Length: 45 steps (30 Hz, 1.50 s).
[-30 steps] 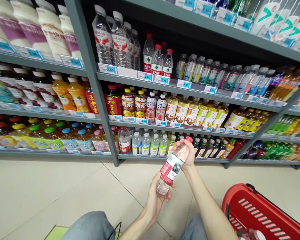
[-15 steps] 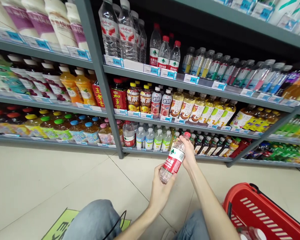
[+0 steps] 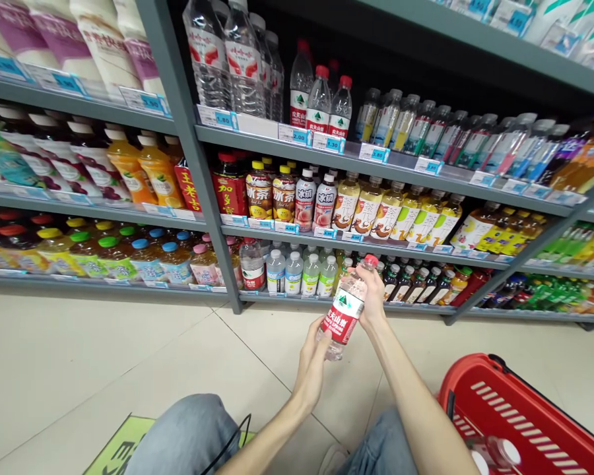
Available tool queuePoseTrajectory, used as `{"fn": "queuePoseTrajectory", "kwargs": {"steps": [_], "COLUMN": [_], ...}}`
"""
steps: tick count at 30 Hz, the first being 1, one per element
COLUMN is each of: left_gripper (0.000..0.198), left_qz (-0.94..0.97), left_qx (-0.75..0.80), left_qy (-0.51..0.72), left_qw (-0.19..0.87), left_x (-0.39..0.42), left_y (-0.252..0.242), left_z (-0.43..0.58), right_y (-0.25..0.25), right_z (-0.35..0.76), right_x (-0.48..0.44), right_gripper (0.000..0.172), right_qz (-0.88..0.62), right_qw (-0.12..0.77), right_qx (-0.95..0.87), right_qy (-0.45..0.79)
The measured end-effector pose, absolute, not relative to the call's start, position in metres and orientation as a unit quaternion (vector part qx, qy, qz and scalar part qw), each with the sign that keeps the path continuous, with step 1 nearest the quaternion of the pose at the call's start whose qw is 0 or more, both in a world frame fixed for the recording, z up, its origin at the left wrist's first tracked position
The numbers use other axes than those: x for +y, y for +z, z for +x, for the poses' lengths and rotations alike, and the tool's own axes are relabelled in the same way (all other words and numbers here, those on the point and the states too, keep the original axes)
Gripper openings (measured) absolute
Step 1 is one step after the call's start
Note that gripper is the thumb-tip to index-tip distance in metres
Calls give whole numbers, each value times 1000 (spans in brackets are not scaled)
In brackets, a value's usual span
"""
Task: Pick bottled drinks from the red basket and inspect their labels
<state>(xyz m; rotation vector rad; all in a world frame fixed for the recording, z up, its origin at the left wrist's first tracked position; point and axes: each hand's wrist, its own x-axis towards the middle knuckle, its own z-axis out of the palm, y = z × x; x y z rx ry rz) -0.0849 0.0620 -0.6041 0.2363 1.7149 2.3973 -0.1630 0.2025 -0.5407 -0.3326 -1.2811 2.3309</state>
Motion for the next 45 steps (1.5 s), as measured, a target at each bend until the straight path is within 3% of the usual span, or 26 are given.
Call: {"fn": "queuePoseTrajectory", "kwargs": {"steps": [7, 15, 24, 29, 32, 35, 37, 39, 42, 45], "left_gripper": [44, 51, 59, 58, 67, 69, 64, 59, 55, 58], "left_qz": [126, 186, 189, 185, 166, 131, 116, 129, 148, 138], "left_qx": [628, 702, 752, 731, 655, 491, 376, 317, 363, 518], "left_qy": [768, 687, 621, 636, 733, 846, 863, 849, 837, 812], "left_qw": [13, -27, -115, -165, -79, 161, 318, 403, 382, 231], "left_x": [58, 59, 62, 59, 56, 52, 49, 48, 50, 55], "left_y": [-602, -598, -614, -603, -592, -583, -579, -578, -582, -592], "left_z": [-82, -80, -84, -89, -94, -98, -98, -95, -90, -90], "right_y": [-539, -536, -527, -525, -525, -526, -526, -525, -526, -533], "right_z": [-161, -160, -156, -155, -154, -151, -149, -148, -150, -154], "right_x": [201, 204, 194, 199, 201, 200, 199, 197, 197, 198], "right_gripper": [39, 37, 43, 40, 38, 39, 40, 41, 45, 44], "right_qz": [-99, -95, -192, -182, -128, -82, -69, -59, -55, -112], "right_qw": [207, 194, 220, 175, 199, 222, 207, 174, 115, 107], "right_qx": [-448, -423, -472, -432, -390, -385, -383, -389, -441, -513], "right_qy": [864, 880, 832, 866, 890, 892, 898, 903, 888, 844]}}
